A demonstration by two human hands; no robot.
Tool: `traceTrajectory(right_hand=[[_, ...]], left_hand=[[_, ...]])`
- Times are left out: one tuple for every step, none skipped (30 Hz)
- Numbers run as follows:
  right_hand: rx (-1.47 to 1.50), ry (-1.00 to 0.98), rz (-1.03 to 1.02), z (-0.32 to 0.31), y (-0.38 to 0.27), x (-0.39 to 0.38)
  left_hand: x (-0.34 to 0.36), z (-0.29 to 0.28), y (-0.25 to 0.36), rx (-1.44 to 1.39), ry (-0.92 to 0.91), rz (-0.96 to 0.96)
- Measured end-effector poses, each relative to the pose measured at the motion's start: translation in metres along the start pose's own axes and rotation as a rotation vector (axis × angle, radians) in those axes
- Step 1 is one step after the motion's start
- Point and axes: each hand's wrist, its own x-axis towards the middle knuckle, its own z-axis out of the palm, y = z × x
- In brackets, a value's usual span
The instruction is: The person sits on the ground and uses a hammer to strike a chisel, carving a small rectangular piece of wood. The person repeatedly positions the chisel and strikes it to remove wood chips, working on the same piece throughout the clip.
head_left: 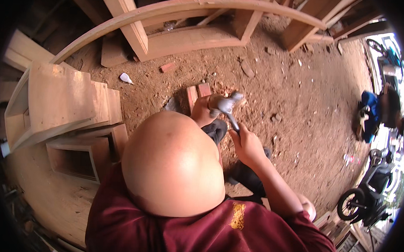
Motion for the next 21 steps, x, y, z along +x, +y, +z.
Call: traceTrajectory(right_hand=[[0.08,0.084,0.038,0.02,0.016,-0.002],[0.398,0.101,0.122,0.032,0.038,-0.004],[0.713,0.044,0.254,0.044,0.059,-0.009],[1.031,0.005,0.49,0.051,0.079,-0.019],[1.127,-0.014,0.401,0.057,0.096,-0.025],[1.087,-0.004,0.338,0.062,0.108,-0.029],[1.067,0.053,0.454,0.062,0.118,-0.032],[1.14,0.044,0.428,0.062,0.123,-0.033],[1.106,0.083,0.539,0.058,0.127,-0.033],[1.112,0.076,0.587,0.056,0.127,-0.03],[1.13,0.086,0.62,0.052,0.126,-0.027],[1.144,0.078,0.635,0.048,0.125,-0.023],[1.167,0.095,0.646,0.043,0.123,-0.019],[1.169,0.137,0.733,0.037,0.123,-0.015],[1.126,0.136,0.707,0.031,0.123,-0.013],[1.135,0.124,0.621,0.025,0.125,-0.01],[1.104,0.098,0.558,0.02,0.125,-0.008],[1.084,0.103,0.517,0.015,0.126,-0.006],[1.079,0.093,0.455,0.011,0.126,-0.004],[1.08,0.09,0.441,0.007,0.125,-0.002],[1.06,0.086,0.486,0.004,0.123,0.001]], left_hand=[[-0.01,0.0,-0.001,0.199,-0.115,0.076],[-0.017,0.001,-0.004,0.318,-0.221,0.165],[-0.025,0.001,-0.007,0.261,-0.314,0.291],[-0.034,-0.001,-0.009,0.282,-0.498,0.412],[-0.04,-0.004,-0.01,0.266,-0.6,0.48],[-0.046,-0.005,-0.01,0.25,-0.571,0.495],[-0.049,-0.006,-0.01,0.235,-0.545,0.513],[-0.05,-0.007,-0.008,0.205,-0.501,0.513],[-0.047,-0.009,-0.007,0.171,-0.442,0.505],[-0.043,-0.01,-0.005,0.132,-0.378,0.488],[-0.033,-0.012,-0.005,0.123,-0.291,0.456],[-0.022,-0.013,-0.005,0.188,-0.191,0.397],[-0.007,-0.021,-0.008,0.405,-0.128,0.315],[0.007,-0.031,-0.011,0.762,-0.033,0.309],[0.025,-0.032,-0.016,-0.028,0.159,-0.181],[0.039,-0.038,-0.021,-0.218,0.228,-0.2],[0.048,-0.05,-0.024,-0.194,0.227,-0.248],[0.055,-0.056,-0.026,-0.166,0.226,-0.235],[0.06,-0.06,-0.028,-0.197,0.226,-0.261],[0.062,-0.063,-0.028,-0.226,0.228,-0.276],[0.062,-0.063,-0.028,-0.231,0.213,-0.305]])
